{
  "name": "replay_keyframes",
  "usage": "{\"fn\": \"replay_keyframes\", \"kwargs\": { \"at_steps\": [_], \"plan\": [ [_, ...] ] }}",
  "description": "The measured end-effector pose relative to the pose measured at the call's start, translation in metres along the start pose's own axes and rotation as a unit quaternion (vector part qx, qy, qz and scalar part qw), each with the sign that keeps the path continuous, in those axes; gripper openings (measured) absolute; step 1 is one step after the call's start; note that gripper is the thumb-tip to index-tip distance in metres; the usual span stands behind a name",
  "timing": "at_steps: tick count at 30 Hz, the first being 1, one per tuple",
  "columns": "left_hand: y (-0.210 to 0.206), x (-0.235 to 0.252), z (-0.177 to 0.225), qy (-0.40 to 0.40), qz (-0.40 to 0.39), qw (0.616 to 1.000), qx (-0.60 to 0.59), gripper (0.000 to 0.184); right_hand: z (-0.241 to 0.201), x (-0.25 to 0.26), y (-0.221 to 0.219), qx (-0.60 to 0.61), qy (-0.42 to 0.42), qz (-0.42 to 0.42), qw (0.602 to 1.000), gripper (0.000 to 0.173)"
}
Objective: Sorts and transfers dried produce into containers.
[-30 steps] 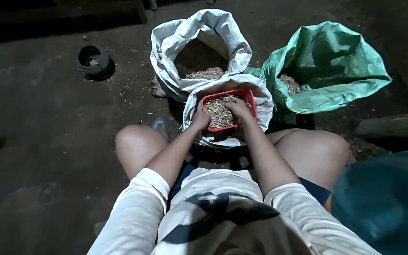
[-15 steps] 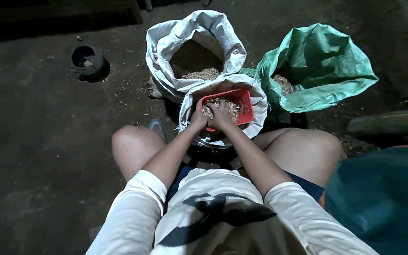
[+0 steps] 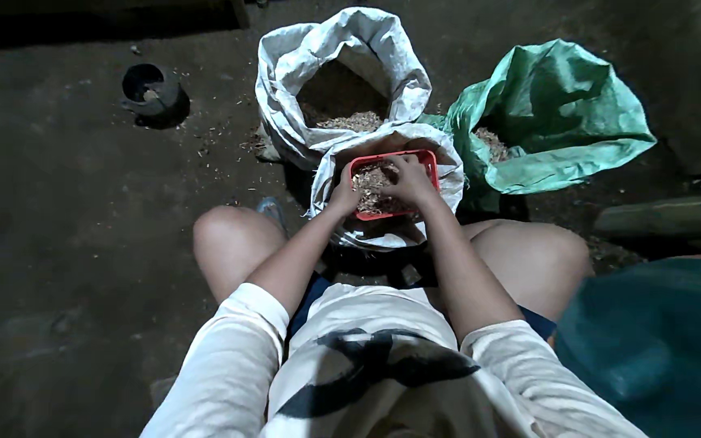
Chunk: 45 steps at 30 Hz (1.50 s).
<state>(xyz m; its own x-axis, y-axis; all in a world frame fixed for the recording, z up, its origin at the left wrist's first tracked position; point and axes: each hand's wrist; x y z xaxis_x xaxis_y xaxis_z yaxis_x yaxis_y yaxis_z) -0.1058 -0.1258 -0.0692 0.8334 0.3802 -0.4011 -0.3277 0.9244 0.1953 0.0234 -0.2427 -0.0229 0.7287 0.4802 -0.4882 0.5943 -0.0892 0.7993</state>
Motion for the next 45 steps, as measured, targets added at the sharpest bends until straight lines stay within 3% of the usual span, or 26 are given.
{"fn": "replay_keyframes", "kwargs": {
  "at_steps": [4, 9, 14, 27, 32, 38, 41, 45],
  "plan": [
    [-0.005, 0.004, -0.002, 0.004, 0.001, 1.0, -0.013, 0.087, -0.026, -0.01, -0.037, -0.116, 0.045, -0.004, 0.992, 0.072],
    [-0.007, 0.003, -0.008, 0.002, -0.001, 1.0, 0.008, 0.086, -0.027, 0.003, -0.081, -0.153, 0.0, -0.019, 0.988, 0.064],
    [-0.003, 0.003, -0.008, -0.025, -0.003, 1.0, 0.011, 0.085, -0.025, 0.009, -0.071, -0.17, -0.004, 0.005, 0.985, 0.073],
    [0.005, 0.011, -0.006, -0.023, -0.004, 1.0, -0.007, 0.088, 0.002, -0.003, -0.017, -0.096, 0.036, 0.096, 0.99, 0.06],
    [0.004, 0.006, 0.002, -0.01, -0.015, 1.0, 0.019, 0.087, -0.018, 0.005, -0.048, -0.154, 0.186, 0.016, 0.97, 0.057],
    [0.006, 0.003, -0.002, -0.045, -0.012, 0.999, 0.023, 0.077, -0.019, 0.023, -0.085, -0.227, 0.167, -0.017, 0.959, 0.036],
    [0.007, 0.003, -0.006, -0.053, -0.009, 0.998, 0.02, 0.069, -0.027, 0.021, -0.085, -0.259, 0.138, -0.036, 0.955, 0.038],
    [0.009, 0.006, -0.01, -0.058, 0.007, 0.998, 0.003, 0.073, -0.028, 0.027, -0.088, -0.272, 0.154, -0.031, 0.949, 0.036]
  ]
}}
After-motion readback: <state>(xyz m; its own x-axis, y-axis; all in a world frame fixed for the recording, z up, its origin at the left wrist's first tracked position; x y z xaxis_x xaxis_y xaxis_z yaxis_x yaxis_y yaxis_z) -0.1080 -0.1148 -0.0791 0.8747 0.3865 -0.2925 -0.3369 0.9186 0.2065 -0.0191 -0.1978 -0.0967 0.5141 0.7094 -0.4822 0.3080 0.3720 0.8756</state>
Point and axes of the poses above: each hand's wrist, its own x-axis towards the middle knuckle, its own y-axis out of the back of the hand, z = x × y, and after that the axes turned 9 degrees about -y, right-handed
